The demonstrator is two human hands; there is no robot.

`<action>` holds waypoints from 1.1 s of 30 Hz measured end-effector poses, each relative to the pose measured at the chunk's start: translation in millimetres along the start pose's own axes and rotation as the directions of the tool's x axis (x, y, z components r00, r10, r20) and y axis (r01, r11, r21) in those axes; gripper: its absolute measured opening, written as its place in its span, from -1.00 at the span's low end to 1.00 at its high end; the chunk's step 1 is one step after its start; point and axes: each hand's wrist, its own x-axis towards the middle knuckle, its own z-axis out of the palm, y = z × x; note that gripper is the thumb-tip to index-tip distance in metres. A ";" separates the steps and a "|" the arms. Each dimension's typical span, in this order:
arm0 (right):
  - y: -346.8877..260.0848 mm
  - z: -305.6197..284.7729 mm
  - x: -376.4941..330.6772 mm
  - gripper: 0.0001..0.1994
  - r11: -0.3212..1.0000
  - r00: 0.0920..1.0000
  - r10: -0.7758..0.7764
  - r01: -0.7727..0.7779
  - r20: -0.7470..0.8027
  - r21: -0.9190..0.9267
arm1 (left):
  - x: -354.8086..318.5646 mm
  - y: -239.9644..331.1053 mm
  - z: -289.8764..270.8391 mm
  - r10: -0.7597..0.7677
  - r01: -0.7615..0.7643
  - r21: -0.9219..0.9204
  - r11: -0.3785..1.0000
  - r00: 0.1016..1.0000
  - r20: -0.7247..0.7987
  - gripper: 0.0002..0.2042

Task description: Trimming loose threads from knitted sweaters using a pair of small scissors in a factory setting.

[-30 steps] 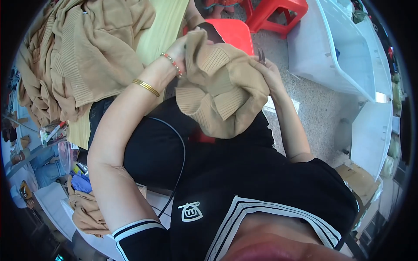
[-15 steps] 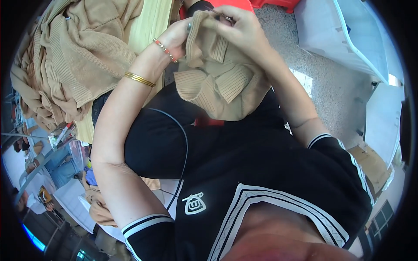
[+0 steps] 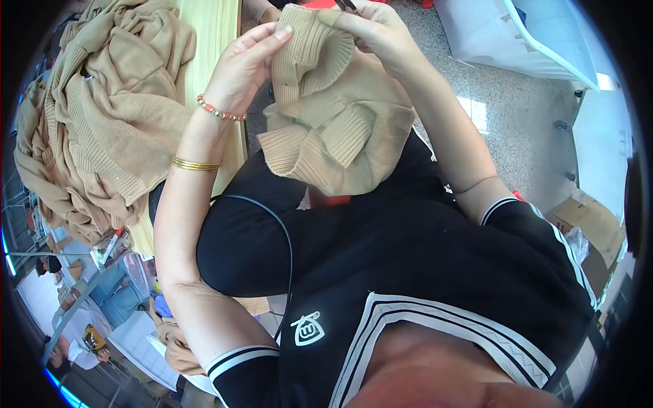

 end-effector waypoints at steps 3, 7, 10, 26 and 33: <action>-3.7 1.2 -6.1 -0.73 0.674 0.895 -0.441 0.283 -0.064 -0.682 | -2.2 -0.2 -0.4 -0.035 0.032 -0.070 0.997 0.998 -0.045 -0.73; -21.0 2.3 -21.7 -0.72 0.456 0.723 -0.686 0.517 0.084 -0.724 | -5.3 3.8 6.2 -0.101 0.102 0.019 0.995 0.994 -0.036 -0.70; -14.0 -5.1 -18.4 -0.70 0.307 0.719 -0.643 0.557 0.263 -0.771 | -4.8 2.5 5.6 -0.102 0.106 0.090 0.990 0.994 -0.047 -0.70; 3.8 -4.4 -21.0 -0.68 0.069 0.471 -0.795 0.696 0.382 -0.715 | -5.9 -3.4 19.0 0.019 -0.007 0.211 0.977 0.998 -0.056 -0.75; 5.8 -5.2 -21.6 -0.74 0.507 0.762 -0.611 0.586 0.216 -0.633 | -1.3 -5.1 3.3 -0.083 0.073 0.196 0.978 0.996 0.045 -0.71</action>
